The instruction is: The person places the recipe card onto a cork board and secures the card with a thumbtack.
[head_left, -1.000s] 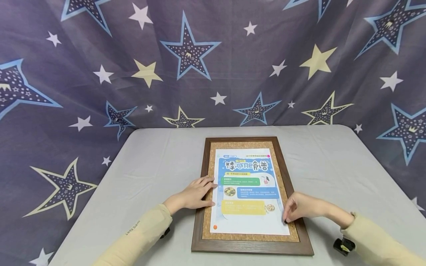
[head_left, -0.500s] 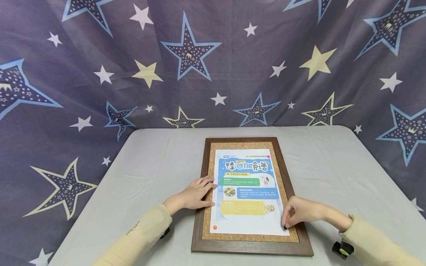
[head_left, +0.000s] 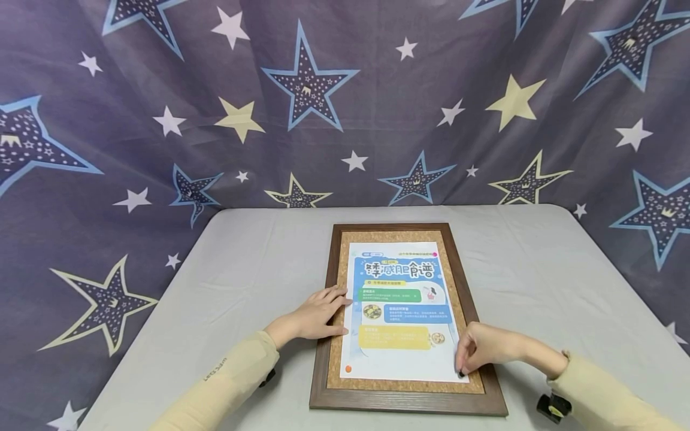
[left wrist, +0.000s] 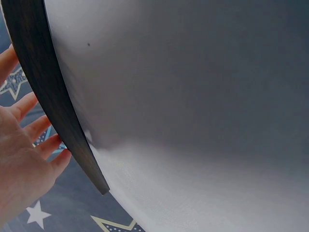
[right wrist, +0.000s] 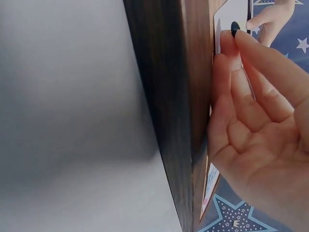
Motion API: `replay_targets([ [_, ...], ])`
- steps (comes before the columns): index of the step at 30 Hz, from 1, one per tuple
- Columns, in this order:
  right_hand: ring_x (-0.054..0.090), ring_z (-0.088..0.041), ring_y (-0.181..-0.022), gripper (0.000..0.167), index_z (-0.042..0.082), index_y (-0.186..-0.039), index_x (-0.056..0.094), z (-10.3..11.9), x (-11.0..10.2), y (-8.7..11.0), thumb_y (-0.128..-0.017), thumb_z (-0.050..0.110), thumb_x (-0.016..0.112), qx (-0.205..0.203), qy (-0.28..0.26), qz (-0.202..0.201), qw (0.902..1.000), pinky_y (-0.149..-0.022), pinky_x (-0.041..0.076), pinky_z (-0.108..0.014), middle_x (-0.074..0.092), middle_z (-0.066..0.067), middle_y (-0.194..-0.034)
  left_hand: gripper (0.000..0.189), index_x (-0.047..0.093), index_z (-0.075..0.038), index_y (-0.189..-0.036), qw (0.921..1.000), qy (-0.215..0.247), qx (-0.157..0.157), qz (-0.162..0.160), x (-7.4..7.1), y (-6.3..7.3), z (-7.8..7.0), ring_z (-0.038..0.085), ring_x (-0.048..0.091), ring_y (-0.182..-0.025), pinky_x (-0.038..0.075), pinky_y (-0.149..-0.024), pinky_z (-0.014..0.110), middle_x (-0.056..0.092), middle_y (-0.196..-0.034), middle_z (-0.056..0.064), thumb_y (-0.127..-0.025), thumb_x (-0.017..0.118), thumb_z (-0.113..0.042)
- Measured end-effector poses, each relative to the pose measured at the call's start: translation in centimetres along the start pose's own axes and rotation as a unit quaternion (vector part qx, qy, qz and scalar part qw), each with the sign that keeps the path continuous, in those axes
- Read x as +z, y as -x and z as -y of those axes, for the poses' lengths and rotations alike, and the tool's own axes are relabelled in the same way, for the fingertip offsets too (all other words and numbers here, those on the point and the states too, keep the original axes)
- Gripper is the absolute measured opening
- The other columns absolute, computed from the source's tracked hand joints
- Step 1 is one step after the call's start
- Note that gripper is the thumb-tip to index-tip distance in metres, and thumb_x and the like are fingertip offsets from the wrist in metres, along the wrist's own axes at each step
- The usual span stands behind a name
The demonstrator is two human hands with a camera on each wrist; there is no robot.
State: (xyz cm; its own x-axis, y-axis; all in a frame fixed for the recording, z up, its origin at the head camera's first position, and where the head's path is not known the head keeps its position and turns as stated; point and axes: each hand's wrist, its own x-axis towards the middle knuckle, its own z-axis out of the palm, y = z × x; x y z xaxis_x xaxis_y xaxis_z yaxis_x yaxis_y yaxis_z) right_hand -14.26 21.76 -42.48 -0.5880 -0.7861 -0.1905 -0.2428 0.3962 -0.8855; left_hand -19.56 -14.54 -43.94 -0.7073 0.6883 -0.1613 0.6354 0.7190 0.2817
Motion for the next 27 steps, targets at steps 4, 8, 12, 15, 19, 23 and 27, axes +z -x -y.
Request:
replay_targets([
  [4, 0.051, 0.002, -0.055, 0.005, -0.001, -0.072, 0.069, 0.08, 0.11, -0.01, -0.068, -0.004, 0.065, 0.004, -0.003, 0.001, 1.0000, -0.049, 0.045, -0.017, 0.064, 0.002, -0.067, 0.060, 0.037, -0.010, -0.133, 1.0000, -0.001, 0.000, -0.001, 0.04, -0.01, 0.00, 0.032, 0.013, -0.132, 0.014, -0.104, 0.049, 0.021, -0.143, 0.013, -0.087, 0.049, -0.045],
  [8, 0.050, 0.002, -0.054, 0.007, 0.000, -0.071, 0.069, 0.16, 0.18, 0.00, -0.069, -0.005, 0.065, 0.007, -0.002, 0.001, 1.0000, -0.048, 0.044, -0.016, 0.065, 0.001, -0.065, 0.060, 0.037, -0.010, -0.133, 1.0000, -0.002, 0.000, -0.001, 0.08, -0.01, 0.02, 0.032, 0.013, -0.132, 0.014, -0.104, 0.049, 0.021, -0.143, 0.012, -0.086, 0.049, -0.046],
  [12, 0.049, 0.003, -0.053, 0.007, 0.000, -0.071, 0.069, 0.21, 0.21, -0.05, -0.068, -0.006, 0.065, 0.004, 0.003, 0.003, 1.0000, -0.047, 0.044, -0.016, 0.065, -0.001, -0.064, 0.060, 0.037, -0.011, -0.133, 1.0000, 0.002, -0.001, -0.001, 0.08, -0.02, 0.03, 0.032, 0.013, -0.132, 0.014, -0.104, 0.049, 0.021, -0.144, 0.012, -0.086, 0.050, -0.045],
  [15, 0.049, 0.003, -0.053, 0.008, 0.000, -0.070, 0.069, 0.23, 0.22, -0.09, -0.068, -0.006, 0.065, 0.002, 0.006, 0.004, 1.0000, -0.047, 0.043, -0.016, 0.065, -0.001, -0.063, 0.060, 0.037, -0.011, -0.133, 1.0000, 0.003, -0.002, 0.000, 0.06, -0.02, 0.02, 0.032, 0.013, -0.132, 0.014, -0.104, 0.049, 0.021, -0.144, 0.012, -0.086, 0.050, -0.046],
  [19, 0.048, 0.003, -0.053, 0.007, 0.001, -0.070, 0.069, 0.25, 0.27, -0.19, -0.068, -0.005, 0.065, 0.006, 0.005, 0.007, 0.9999, -0.047, 0.042, -0.015, 0.065, 0.000, -0.063, 0.060, 0.037, -0.010, -0.133, 1.0000, 0.004, 0.000, -0.001, 0.02, -0.01, 0.01, 0.032, 0.013, -0.132, 0.015, -0.104, 0.049, 0.021, -0.144, 0.013, -0.086, 0.050, -0.044],
  [23, 0.047, 0.003, -0.052, 0.007, 0.001, -0.070, 0.069, 0.29, 0.36, -0.26, -0.068, -0.004, 0.065, 0.019, 0.003, 0.008, 0.9998, -0.046, 0.040, -0.014, 0.064, 0.001, -0.062, 0.059, 0.038, -0.009, -0.133, 1.0000, 0.003, 0.007, -0.004, -0.02, 0.03, 0.00, 0.034, 0.015, -0.131, 0.016, -0.104, 0.050, 0.022, -0.143, 0.015, -0.086, 0.051, -0.043],
  [27, 0.046, 0.002, -0.051, 0.007, 0.000, -0.069, 0.068, 0.44, 0.41, -0.27, -0.067, -0.005, 0.065, 0.032, 0.003, 0.004, 0.9995, -0.046, 0.039, -0.013, 0.064, 0.001, -0.061, 0.058, 0.038, -0.009, -0.133, 0.9999, 0.003, 0.009, -0.007, -0.03, 0.06, -0.03, 0.034, 0.015, -0.131, 0.015, -0.104, 0.050, 0.023, -0.143, 0.015, -0.086, 0.051, -0.042],
])
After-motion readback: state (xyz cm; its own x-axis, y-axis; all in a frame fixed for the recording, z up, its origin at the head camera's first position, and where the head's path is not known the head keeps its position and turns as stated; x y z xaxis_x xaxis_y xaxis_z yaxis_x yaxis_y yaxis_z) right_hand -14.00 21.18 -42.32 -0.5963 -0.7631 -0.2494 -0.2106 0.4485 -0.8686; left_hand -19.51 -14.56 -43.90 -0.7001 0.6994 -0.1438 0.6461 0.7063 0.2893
